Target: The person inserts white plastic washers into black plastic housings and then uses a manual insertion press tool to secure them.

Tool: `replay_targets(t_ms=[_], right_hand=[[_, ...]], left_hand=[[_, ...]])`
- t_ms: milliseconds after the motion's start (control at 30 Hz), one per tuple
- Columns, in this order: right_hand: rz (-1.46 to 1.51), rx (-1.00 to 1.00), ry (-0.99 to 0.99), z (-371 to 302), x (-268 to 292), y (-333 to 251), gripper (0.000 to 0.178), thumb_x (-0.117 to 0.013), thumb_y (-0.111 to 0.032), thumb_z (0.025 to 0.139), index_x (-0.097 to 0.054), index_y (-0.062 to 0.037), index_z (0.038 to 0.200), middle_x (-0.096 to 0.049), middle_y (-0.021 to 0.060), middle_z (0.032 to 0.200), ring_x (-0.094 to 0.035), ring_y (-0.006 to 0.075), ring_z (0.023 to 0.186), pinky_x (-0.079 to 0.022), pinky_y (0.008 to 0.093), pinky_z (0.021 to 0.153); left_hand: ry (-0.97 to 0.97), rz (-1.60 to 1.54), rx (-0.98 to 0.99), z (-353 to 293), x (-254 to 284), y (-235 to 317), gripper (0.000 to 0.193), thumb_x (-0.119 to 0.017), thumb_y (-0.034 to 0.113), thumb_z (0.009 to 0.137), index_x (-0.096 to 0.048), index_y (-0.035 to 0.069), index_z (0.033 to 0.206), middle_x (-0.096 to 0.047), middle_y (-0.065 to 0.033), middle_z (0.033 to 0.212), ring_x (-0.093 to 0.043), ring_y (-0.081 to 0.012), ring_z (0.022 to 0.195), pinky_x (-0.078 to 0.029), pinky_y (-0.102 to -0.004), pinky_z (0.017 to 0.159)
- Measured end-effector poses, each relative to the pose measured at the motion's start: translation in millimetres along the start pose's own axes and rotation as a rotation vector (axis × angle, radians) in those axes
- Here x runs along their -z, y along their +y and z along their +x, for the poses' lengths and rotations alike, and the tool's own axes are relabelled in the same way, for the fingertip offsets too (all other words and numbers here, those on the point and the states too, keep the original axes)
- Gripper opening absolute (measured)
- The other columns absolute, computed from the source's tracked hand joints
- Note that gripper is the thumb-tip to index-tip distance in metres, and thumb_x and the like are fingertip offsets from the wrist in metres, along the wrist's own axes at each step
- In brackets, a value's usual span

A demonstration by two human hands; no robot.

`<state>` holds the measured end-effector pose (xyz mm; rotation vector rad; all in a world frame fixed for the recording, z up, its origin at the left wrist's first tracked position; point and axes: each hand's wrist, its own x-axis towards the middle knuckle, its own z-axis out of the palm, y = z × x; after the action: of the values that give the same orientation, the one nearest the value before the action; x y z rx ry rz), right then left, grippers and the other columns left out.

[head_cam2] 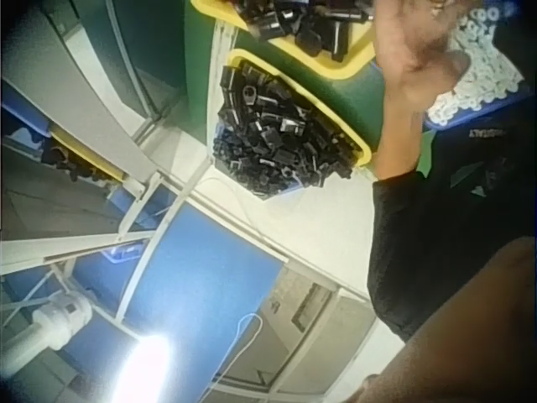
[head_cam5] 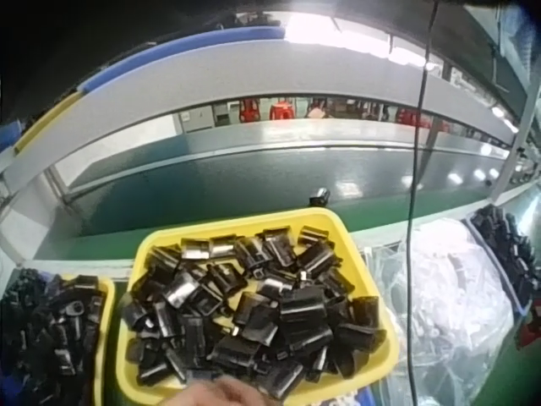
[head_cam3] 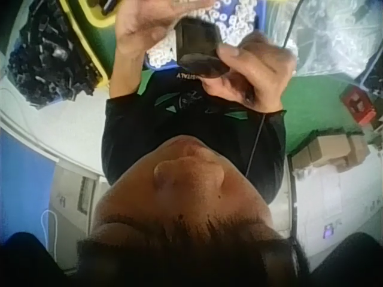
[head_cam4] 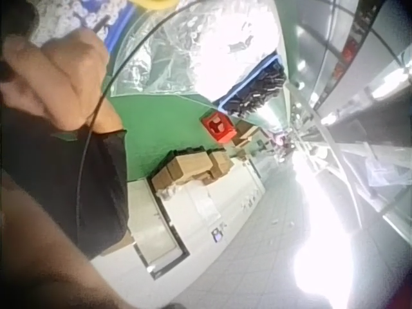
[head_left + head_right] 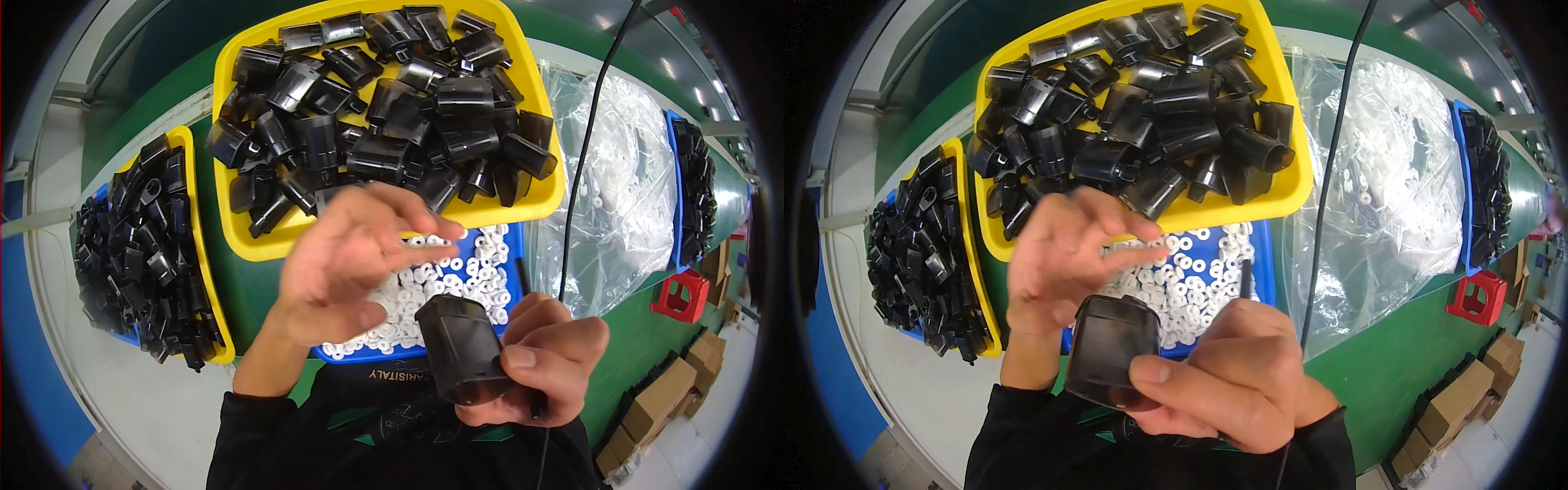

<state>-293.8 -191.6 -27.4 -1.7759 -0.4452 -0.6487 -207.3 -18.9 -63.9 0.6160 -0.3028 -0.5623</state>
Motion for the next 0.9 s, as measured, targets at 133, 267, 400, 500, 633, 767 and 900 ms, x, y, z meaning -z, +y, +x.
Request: replay_targets(t_ms=[133, 267, 400, 500, 633, 767, 900], right_hand=[[-0.301, -0.135, -0.122, 8.9, 5.5, 10.2, 0.047, -0.083, -0.003, 0.064, -0.066, -0.0002, 0.108, -0.060, 0.0069, 0.085, -0.056, 0.0172, 0.066, -0.043, 0.0258, 0.053], [-0.303, -0.163, -0.104, 3.3, 9.2, 7.3, 0.049, -0.083, -0.002, 0.064, -0.066, 0.0003, 0.109, -0.059, 0.0069, 0.086, -0.056, 0.0172, 0.066, -0.043, 0.0263, 0.053], [-0.306, -0.182, -0.135, 3.7, 11.1, 9.0, 0.048, -0.084, -0.004, 0.064, -0.066, -0.0001, 0.109, -0.058, 0.0062, 0.082, -0.056, 0.0167, 0.064, -0.044, 0.0261, 0.053], [-0.232, -0.139, -0.197, 5.3, 20.8, -1.0, 0.045, -0.083, -0.005, 0.066, -0.066, -0.0002, 0.108, -0.058, 0.0056, 0.080, -0.056, 0.0159, 0.063, -0.044, 0.0260, 0.052], [-0.245, -0.154, -0.170, 7.6, 14.1, 12.5, 0.045, -0.083, -0.004, 0.064, -0.067, -0.0007, 0.107, -0.059, 0.0051, 0.080, -0.057, 0.0159, 0.062, -0.045, 0.0260, 0.051], [-0.177, -0.212, -0.173, 1.9, 12.6, 8.4, 0.049, -0.083, -0.002, 0.062, -0.066, -0.0014, 0.109, -0.061, 0.0058, 0.080, -0.058, 0.0163, 0.063, -0.047, 0.0249, 0.051], [-0.169, -0.217, -0.189, 2.1, 12.0, 8.8, 0.048, -0.083, -0.003, 0.063, -0.066, -0.0014, 0.108, -0.061, 0.0060, 0.078, -0.058, 0.0174, 0.061, -0.047, 0.0260, 0.051]], left_hand=[[-0.117, 0.448, -0.329, -1.2, 19.3, 7.0, 0.023, -0.061, -0.003, 0.079, -0.050, 0.001, 0.098, -0.051, -0.0180, 0.102, -0.059, -0.0227, 0.091, -0.053, -0.0375, 0.085], [-0.036, 0.497, -0.338, -5.9, 17.2, 9.3, 0.022, -0.065, -0.005, 0.077, -0.052, 0.001, 0.093, -0.054, -0.0143, 0.090, -0.054, -0.0141, 0.074, -0.050, -0.0260, 0.068], [-0.071, 0.647, -0.336, -6.8, 19.6, 6.8, 0.023, -0.065, -0.008, 0.075, -0.053, 0.001, 0.093, -0.055, -0.0115, 0.085, -0.050, -0.0113, 0.069, -0.043, -0.0217, 0.061], [-0.056, 0.641, -0.326, -8.0, 14.2, 4.5, 0.023, -0.064, -0.007, 0.075, -0.053, 0.000, 0.094, -0.054, -0.0104, 0.083, -0.048, -0.0099, 0.067, -0.040, -0.0208, 0.058], [-0.009, 0.534, -0.302, -7.6, 14.0, 6.1, 0.021, -0.062, -0.006, 0.077, -0.052, -0.001, 0.095, -0.054, -0.0095, 0.082, -0.044, -0.0082, 0.065, -0.037, -0.0199, 0.056], [0.033, 0.566, -0.275, -14.8, 12.0, 7.3, 0.022, -0.062, -0.006, 0.077, -0.050, 0.000, 0.095, -0.053, -0.0085, 0.080, -0.043, -0.0075, 0.065, -0.035, -0.0191, 0.055], [0.006, 0.583, -0.245, -13.1, 13.9, 8.0, 0.025, -0.063, -0.006, 0.076, -0.047, 0.002, 0.092, -0.050, -0.0058, 0.078, -0.042, -0.0071, 0.065, -0.033, -0.0210, 0.052]])
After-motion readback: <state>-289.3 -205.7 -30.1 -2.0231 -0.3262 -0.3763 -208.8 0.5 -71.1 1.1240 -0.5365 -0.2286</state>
